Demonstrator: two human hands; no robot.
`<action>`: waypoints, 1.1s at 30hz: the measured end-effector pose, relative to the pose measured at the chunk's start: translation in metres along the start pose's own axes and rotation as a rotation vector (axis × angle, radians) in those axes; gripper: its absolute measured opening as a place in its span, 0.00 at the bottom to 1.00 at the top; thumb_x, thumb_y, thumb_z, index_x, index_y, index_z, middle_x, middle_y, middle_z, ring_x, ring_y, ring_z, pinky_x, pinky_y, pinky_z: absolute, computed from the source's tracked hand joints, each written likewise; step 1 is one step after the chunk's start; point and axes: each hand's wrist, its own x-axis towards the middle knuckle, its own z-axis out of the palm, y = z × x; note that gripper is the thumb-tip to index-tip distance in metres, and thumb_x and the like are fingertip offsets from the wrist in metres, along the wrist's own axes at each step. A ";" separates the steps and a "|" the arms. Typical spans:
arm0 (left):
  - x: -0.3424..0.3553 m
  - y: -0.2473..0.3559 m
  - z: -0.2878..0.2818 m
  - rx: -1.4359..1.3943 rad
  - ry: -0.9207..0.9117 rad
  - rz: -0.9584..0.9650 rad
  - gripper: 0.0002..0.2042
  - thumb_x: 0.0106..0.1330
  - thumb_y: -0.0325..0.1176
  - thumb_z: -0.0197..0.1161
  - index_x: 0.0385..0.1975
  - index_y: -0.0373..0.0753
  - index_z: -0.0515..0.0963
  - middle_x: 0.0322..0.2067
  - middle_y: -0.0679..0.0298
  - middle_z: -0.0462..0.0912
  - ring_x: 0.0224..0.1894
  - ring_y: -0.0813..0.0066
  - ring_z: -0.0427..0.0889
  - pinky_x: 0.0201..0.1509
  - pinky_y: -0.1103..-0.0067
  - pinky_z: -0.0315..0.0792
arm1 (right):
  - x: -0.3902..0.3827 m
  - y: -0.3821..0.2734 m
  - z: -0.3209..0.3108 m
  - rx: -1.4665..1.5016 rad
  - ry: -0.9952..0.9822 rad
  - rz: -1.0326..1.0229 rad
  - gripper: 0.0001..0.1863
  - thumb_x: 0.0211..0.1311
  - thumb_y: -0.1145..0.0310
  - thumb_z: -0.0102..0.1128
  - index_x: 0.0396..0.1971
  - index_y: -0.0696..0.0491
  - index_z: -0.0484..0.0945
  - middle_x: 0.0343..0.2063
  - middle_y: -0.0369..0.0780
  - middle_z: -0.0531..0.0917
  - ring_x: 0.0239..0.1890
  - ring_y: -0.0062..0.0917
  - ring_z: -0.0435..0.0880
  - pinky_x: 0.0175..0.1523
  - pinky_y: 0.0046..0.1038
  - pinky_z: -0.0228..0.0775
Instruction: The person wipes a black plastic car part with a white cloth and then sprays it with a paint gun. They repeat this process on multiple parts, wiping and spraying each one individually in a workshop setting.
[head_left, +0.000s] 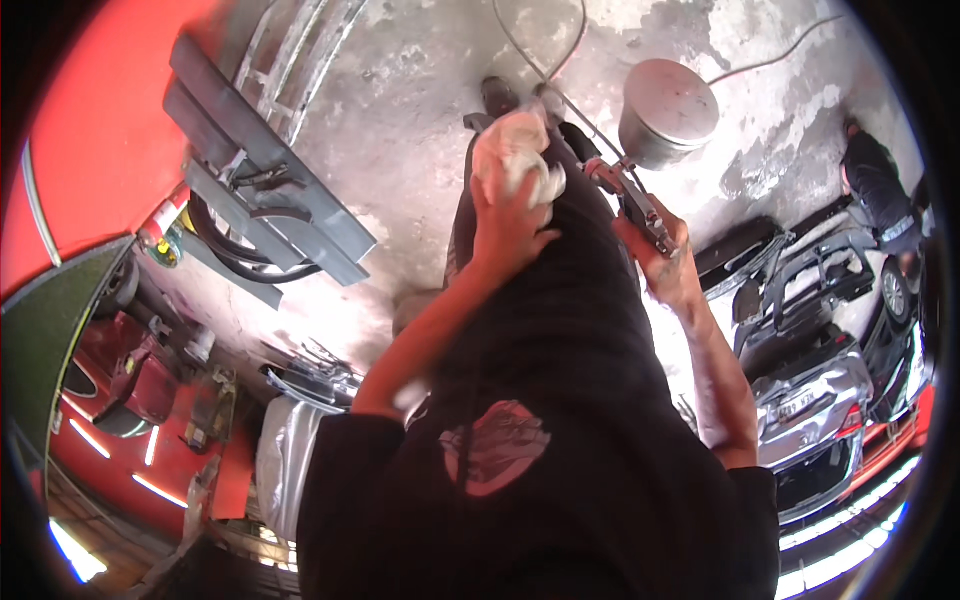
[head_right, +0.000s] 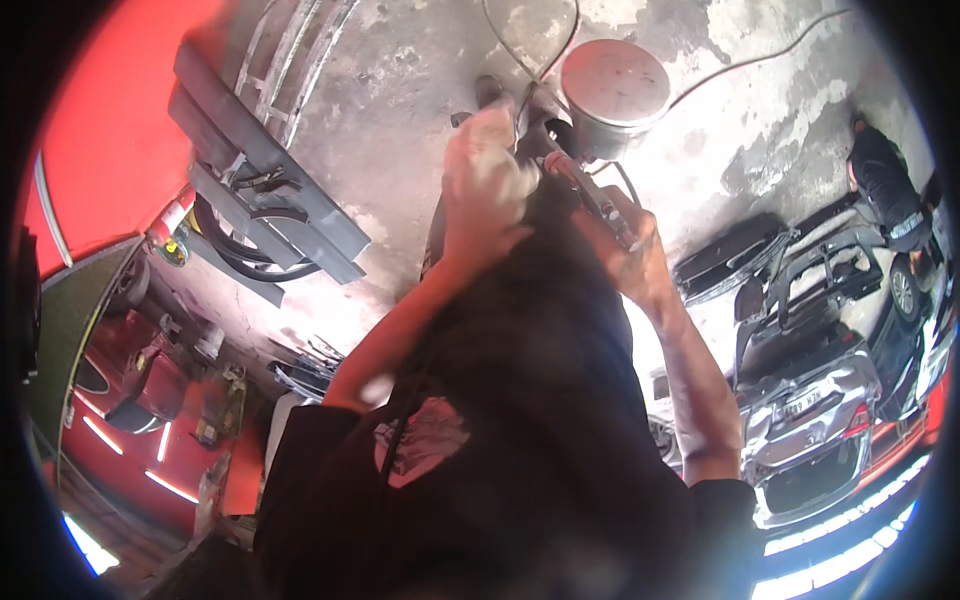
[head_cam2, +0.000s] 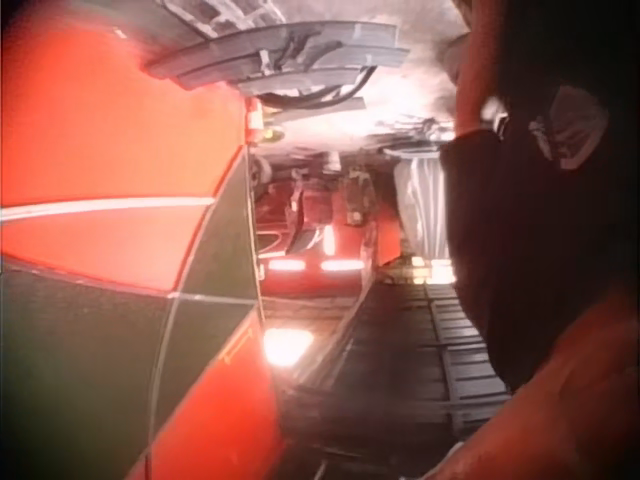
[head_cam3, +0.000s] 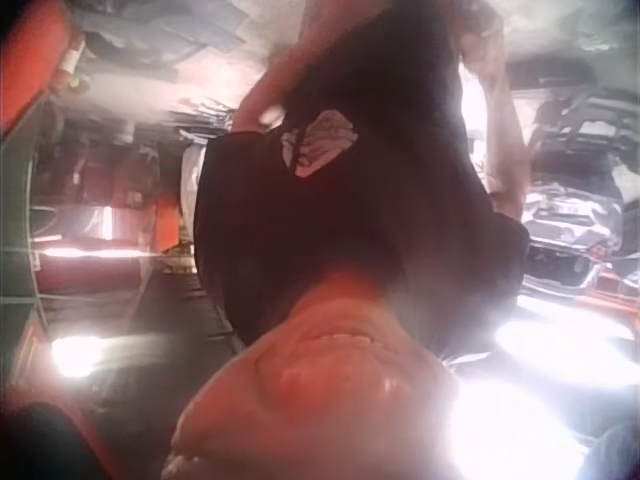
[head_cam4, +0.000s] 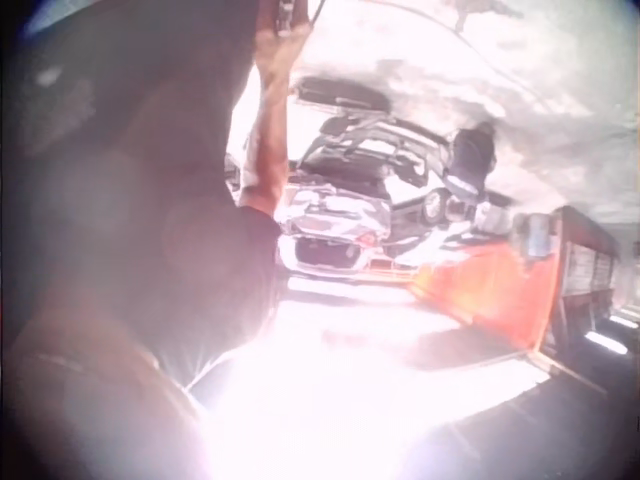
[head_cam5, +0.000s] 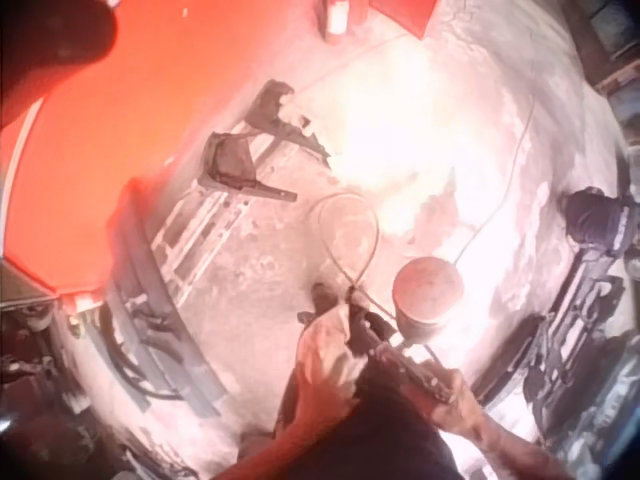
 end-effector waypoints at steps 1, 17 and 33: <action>-0.002 -0.009 0.019 -0.027 0.027 -0.023 0.22 0.55 0.42 0.78 0.46 0.38 0.83 0.57 0.51 0.77 0.69 0.37 0.65 0.65 0.38 0.58 | -0.003 0.010 0.005 0.036 0.005 0.045 0.15 0.70 0.75 0.61 0.54 0.61 0.80 0.41 0.47 0.88 0.39 0.23 0.85 0.44 0.31 0.73; -0.072 -0.024 0.064 0.025 -0.375 0.296 0.11 0.62 0.44 0.65 0.42 0.53 0.86 0.62 0.64 0.77 0.69 0.49 0.69 0.67 0.43 0.63 | -0.017 -0.004 0.007 -0.088 -0.012 -0.242 0.11 0.64 0.69 0.71 0.41 0.57 0.80 0.23 0.49 0.80 0.22 0.41 0.78 0.31 0.37 0.68; 0.080 -0.043 0.013 -0.129 0.146 -0.222 0.11 0.57 0.30 0.68 0.41 0.43 0.85 0.43 0.56 0.82 0.43 0.51 0.83 0.41 0.61 0.79 | 0.016 -0.001 0.008 -0.315 -0.034 -0.164 0.13 0.64 0.73 0.72 0.46 0.58 0.80 0.28 0.47 0.83 0.26 0.38 0.82 0.36 0.36 0.73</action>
